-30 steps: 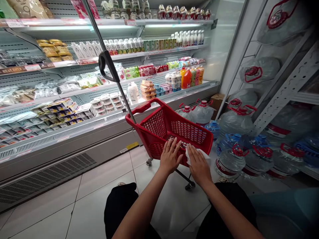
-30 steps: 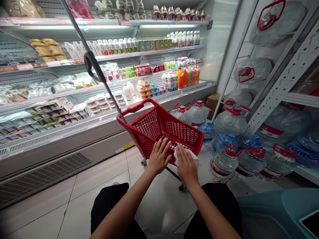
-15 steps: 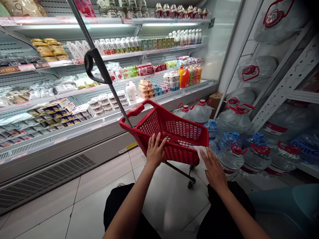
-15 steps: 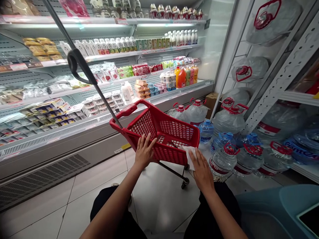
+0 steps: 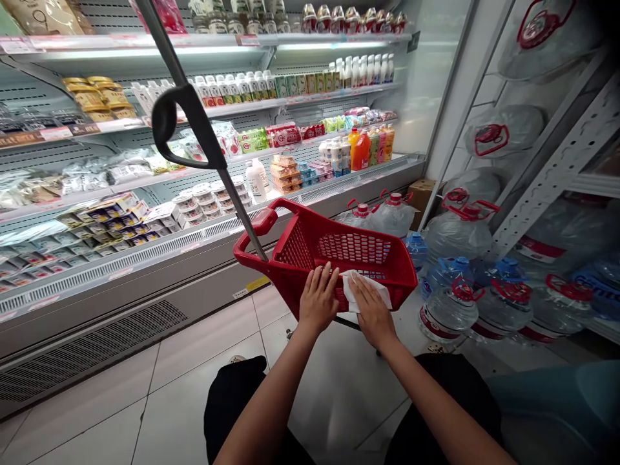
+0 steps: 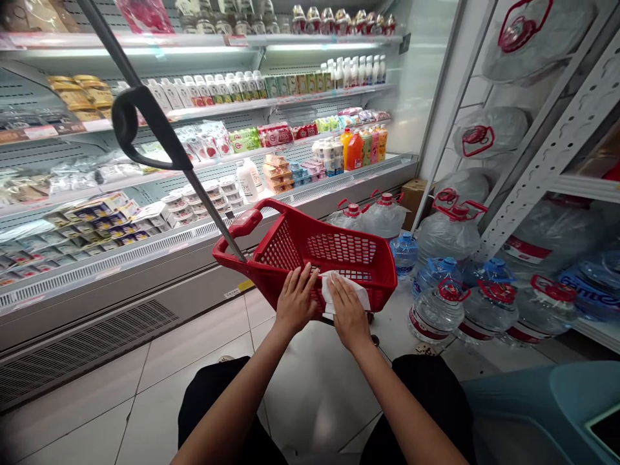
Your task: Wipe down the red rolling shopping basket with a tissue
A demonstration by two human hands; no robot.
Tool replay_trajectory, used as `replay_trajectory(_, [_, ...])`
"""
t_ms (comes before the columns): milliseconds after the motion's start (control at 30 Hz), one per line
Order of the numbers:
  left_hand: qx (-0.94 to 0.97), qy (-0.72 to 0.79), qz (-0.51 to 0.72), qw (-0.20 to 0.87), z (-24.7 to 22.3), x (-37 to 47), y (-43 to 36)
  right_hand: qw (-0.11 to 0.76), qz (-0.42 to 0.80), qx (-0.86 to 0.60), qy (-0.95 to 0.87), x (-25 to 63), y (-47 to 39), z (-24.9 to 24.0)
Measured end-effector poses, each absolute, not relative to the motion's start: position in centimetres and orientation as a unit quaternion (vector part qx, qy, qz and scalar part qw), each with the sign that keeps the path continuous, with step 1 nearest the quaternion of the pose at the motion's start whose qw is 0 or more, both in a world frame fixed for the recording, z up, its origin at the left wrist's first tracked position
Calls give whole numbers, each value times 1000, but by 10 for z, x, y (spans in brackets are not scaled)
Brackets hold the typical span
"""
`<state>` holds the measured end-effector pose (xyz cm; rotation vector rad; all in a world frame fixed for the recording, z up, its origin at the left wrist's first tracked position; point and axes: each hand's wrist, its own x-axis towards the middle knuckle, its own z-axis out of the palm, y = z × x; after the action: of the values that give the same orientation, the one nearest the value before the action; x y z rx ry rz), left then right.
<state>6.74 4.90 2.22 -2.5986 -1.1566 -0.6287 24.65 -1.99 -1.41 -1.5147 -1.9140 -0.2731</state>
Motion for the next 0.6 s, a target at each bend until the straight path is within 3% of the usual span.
replay_trajectory(333, [-870, -422, -215, 138, 54, 36, 58, 365, -102, -645, -664, 357, -17, -47])
replay_trajectory(600, [-860, -443, -217, 129, 56, 63, 42, 411, -56, -527, -742, 224, 23, -12])
